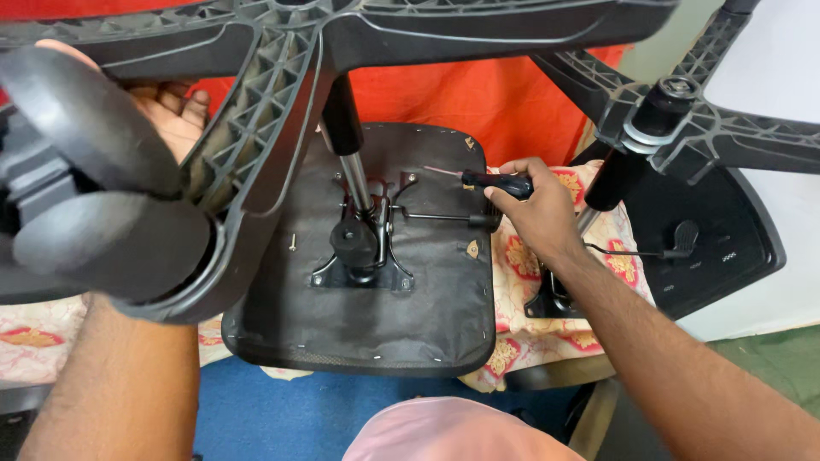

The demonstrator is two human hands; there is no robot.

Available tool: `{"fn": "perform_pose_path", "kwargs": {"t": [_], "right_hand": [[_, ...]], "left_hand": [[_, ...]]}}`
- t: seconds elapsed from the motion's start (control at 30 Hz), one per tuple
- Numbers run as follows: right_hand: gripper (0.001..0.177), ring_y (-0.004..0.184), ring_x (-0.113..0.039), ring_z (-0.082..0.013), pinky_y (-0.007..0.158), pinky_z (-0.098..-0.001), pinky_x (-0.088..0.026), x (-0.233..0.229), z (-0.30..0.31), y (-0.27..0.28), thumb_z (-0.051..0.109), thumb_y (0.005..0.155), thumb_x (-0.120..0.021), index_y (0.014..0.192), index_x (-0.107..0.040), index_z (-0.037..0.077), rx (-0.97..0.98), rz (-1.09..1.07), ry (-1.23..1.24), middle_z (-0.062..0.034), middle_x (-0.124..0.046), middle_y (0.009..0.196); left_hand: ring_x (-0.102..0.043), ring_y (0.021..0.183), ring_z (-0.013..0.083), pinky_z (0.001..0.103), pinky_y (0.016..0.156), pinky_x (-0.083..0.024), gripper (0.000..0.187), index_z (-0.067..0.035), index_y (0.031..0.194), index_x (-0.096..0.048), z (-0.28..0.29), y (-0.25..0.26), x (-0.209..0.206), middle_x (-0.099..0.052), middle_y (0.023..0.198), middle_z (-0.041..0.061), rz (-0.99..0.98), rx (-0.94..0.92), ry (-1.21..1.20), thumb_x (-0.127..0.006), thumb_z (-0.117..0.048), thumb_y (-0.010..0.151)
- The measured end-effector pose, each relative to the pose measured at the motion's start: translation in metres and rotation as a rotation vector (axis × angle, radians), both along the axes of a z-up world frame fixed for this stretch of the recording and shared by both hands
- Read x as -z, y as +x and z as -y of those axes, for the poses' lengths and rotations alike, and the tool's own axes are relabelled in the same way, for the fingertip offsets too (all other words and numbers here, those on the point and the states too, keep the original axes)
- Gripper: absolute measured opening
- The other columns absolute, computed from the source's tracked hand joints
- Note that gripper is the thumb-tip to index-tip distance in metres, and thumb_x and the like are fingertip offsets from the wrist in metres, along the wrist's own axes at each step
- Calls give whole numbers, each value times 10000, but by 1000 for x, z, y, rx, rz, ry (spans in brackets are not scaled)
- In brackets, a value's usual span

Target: The person assembles an office chair by attaching the base with casters to the seat using a screwdriver and screws. They align the components, insert screws, and tighten them to secure the base to the seat.

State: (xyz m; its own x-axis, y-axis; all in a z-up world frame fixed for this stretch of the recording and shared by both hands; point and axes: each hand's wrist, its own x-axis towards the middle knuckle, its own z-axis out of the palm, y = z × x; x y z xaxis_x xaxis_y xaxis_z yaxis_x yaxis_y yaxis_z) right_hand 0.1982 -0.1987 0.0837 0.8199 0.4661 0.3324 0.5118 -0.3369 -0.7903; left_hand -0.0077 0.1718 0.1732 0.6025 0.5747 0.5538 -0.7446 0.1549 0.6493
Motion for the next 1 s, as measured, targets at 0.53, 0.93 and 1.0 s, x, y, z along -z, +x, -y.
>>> {"fn": "perform_pose_path", "kwargs": {"t": [0.53, 0.93, 1.0], "right_hand": [[392, 709, -656, -193, 655, -372, -508, -9, -101, 72, 159, 968, -722, 1269, -508, 29, -149, 96, -75, -101, -671, 851], [370, 748, -645, -206, 705, -375, -509, -6, -128, 104, 134, 977, -723, 1273, -529, 27, -391, 212, -34, -104, -648, 898], [370, 764, -653, -202, 713, -368, -518, -4, -128, 105, 131, 978, -717, 1273, -523, 23, -439, 189, -13, -108, -647, 911]], "left_hand": [[-665, 1092, 263, 379, 929, -547, 869, 13, 1471, -484, -4, -3, 4, -657, 1303, 142, -108, -25, -97, -642, -683, 975], [-634, 784, 159, 289, 700, -520, 217, 8, 1105, -658, 101, 38, 103, -724, 973, 107, -499, -334, -259, -589, -187, 1042], [-631, 725, 141, 272, 658, -513, 174, -1, 1049, -667, 127, 57, 118, -738, 896, 84, -646, -354, -255, -585, -145, 997]]}}
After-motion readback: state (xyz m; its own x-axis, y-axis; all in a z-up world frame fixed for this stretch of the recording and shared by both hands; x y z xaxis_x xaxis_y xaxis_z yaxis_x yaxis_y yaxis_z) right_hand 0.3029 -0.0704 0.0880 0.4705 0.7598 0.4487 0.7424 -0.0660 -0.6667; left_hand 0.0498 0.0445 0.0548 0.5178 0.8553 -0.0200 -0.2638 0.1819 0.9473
